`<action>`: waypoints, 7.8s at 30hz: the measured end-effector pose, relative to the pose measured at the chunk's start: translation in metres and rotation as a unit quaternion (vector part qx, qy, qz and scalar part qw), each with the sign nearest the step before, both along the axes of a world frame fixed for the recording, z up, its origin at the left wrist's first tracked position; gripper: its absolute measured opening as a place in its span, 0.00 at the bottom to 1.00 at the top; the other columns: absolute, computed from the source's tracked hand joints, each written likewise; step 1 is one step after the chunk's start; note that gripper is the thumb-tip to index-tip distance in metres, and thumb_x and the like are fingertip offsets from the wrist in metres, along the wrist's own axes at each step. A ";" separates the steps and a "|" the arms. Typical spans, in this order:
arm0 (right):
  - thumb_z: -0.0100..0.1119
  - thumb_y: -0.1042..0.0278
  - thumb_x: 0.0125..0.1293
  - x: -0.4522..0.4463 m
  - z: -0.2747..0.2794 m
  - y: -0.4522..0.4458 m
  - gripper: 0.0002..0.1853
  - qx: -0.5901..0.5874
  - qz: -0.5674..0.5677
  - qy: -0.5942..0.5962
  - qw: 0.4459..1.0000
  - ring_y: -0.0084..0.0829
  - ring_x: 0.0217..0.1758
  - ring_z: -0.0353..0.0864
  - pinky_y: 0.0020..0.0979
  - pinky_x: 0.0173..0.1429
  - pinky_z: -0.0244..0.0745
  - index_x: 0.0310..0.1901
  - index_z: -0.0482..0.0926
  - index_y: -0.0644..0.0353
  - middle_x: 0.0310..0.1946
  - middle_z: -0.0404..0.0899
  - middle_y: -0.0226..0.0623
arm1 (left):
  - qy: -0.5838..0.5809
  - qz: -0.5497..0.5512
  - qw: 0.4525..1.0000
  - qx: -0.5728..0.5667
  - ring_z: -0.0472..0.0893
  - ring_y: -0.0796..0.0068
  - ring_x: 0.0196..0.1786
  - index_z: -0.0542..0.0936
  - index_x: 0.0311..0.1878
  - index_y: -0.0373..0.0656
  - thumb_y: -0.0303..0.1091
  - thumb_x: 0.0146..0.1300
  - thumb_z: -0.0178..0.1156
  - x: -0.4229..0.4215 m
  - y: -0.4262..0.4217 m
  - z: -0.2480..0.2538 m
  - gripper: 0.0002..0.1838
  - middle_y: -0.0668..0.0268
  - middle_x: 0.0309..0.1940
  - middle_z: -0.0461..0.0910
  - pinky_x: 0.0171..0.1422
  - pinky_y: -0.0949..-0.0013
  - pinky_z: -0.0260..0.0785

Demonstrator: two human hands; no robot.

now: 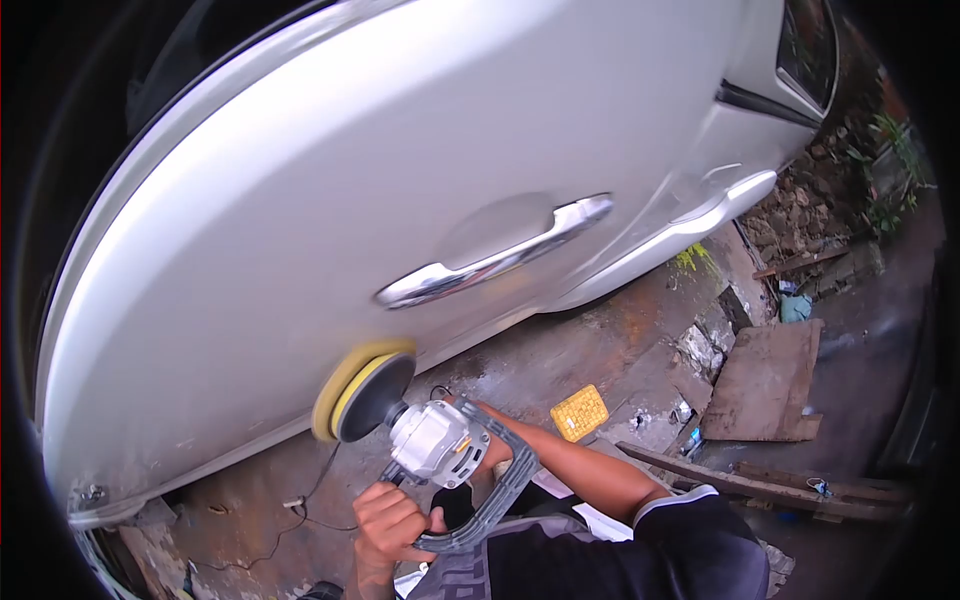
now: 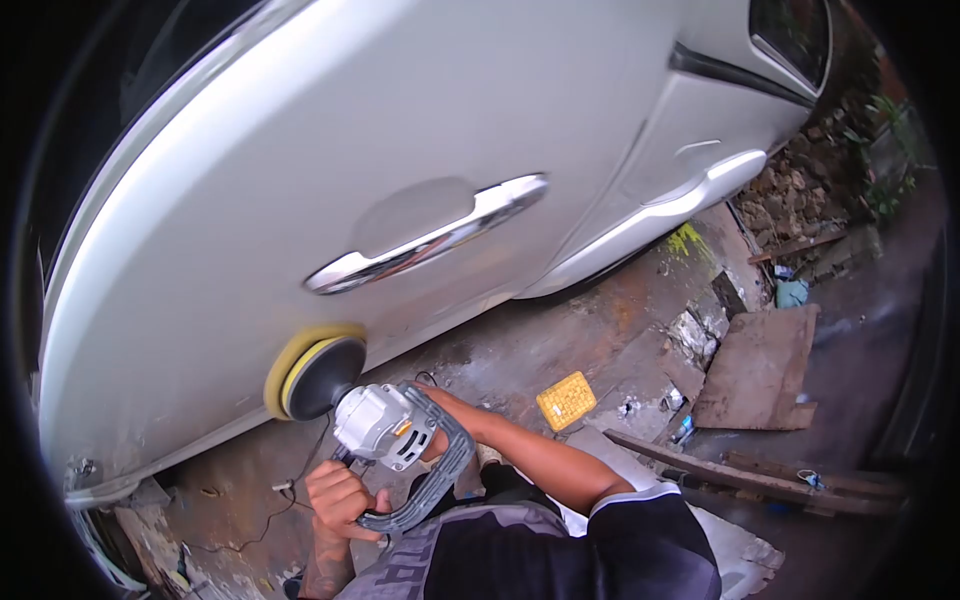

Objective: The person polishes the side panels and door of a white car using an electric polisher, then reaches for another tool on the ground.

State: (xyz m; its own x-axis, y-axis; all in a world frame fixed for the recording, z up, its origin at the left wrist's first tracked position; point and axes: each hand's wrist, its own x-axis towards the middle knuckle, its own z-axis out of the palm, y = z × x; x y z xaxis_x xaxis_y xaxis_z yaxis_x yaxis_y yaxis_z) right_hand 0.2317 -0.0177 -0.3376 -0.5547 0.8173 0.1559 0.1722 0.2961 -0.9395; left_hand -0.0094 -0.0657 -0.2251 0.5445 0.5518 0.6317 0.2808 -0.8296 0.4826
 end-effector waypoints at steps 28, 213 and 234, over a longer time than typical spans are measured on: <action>0.83 0.56 0.42 0.192 -0.072 -0.018 0.42 -0.094 -0.111 0.062 0.987 0.41 0.66 0.77 0.42 0.73 0.68 0.63 0.78 0.55 0.61 0.80 0.40 | 0.002 -0.107 0.994 -0.008 0.74 0.69 0.22 0.72 0.19 0.48 0.33 0.40 0.69 0.209 0.053 -0.008 0.12 0.71 0.19 0.71 0.29 0.66 0.64; 0.74 0.61 0.47 -0.105 -0.408 -0.015 0.20 0.104 -0.172 -0.051 0.978 0.52 0.43 0.89 0.39 0.49 0.84 0.41 0.87 0.61 0.35 0.88 0.51 | -0.422 0.111 0.886 0.157 0.64 0.78 0.14 0.63 0.13 0.45 0.68 0.52 0.76 -0.155 0.021 -0.368 0.40 0.73 0.10 0.65 0.24 0.69 0.60; 0.75 0.66 0.46 -0.076 -0.466 -0.034 0.20 0.051 -0.230 0.054 0.970 0.38 0.42 0.92 0.34 0.48 0.82 0.43 0.86 0.63 0.36 0.89 0.45 | -0.331 -0.011 0.930 0.159 0.68 0.78 0.15 0.70 0.15 0.43 0.52 0.40 0.84 -0.092 0.050 -0.369 0.31 0.72 0.12 0.67 0.21 0.73 0.56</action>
State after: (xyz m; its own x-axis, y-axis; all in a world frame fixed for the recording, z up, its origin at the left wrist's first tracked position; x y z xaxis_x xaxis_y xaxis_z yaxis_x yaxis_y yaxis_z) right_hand 0.1555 -0.0514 -0.8038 -0.1116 0.9516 0.2863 0.2099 0.3041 -0.9292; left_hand -0.1019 -0.0161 -0.5938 -0.0126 0.2741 0.9616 -0.0092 -0.9617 0.2740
